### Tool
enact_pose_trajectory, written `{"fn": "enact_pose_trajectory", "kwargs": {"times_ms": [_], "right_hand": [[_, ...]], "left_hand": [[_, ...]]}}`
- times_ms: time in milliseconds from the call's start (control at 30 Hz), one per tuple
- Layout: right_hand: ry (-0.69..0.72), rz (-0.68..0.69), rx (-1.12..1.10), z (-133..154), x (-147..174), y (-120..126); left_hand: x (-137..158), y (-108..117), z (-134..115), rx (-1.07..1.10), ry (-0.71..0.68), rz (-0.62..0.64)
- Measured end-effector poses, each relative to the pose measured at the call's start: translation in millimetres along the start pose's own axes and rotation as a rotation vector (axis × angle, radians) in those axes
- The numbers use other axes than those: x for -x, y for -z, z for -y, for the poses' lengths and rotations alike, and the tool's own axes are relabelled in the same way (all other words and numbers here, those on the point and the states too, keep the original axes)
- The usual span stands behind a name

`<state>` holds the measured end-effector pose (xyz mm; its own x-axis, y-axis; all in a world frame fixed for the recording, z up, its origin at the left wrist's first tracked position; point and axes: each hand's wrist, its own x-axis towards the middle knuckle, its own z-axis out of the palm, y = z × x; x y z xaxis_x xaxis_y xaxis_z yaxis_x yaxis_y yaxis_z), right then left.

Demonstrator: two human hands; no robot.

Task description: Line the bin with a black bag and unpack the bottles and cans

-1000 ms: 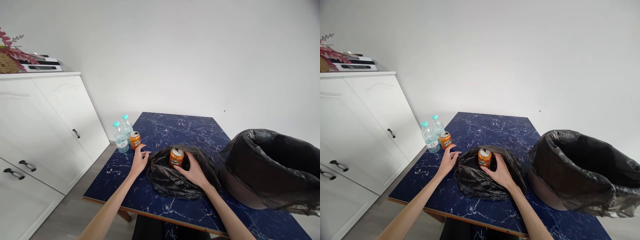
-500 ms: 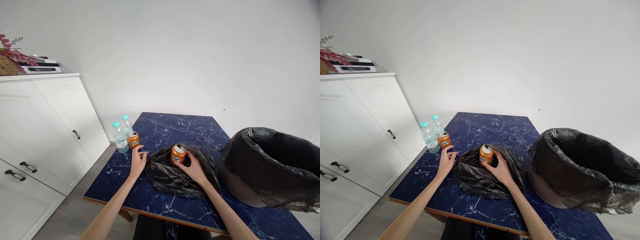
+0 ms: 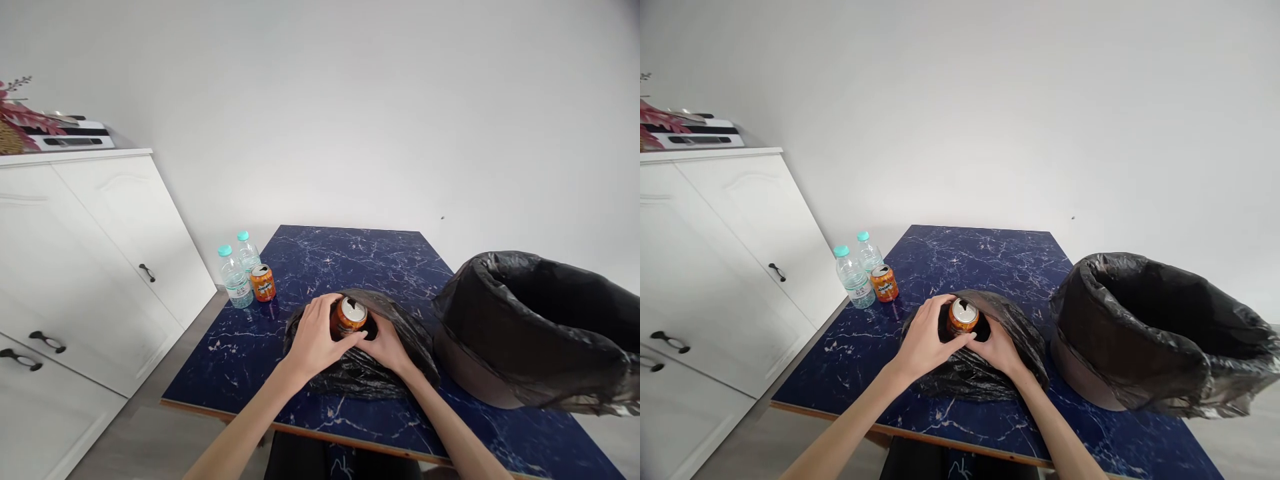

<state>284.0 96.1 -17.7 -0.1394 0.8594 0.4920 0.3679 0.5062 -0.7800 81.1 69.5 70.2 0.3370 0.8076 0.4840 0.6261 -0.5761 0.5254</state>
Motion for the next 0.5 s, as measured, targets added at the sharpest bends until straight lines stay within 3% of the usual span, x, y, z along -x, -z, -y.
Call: {"fn": "enact_pose_trajectory", "kwargs": {"times_ms": [133,233,400,500], "right_hand": [[-0.002,0.051,-0.014,0,2,-1],[-0.033,0.087,0.004,-6,3,-3],[-0.066,0.237,0.105,-28,3,-9],[-0.107,0.244,0.182,-41,3,-10]], "left_hand": [[-7,-9,1,0.041,0.136,0.088],[-9,3,-3,0.155,0.197,0.085],[-2,61,-11,0.404,0.275,-0.002],[9,102,-6,0.525,0.359,-0.187]]}}
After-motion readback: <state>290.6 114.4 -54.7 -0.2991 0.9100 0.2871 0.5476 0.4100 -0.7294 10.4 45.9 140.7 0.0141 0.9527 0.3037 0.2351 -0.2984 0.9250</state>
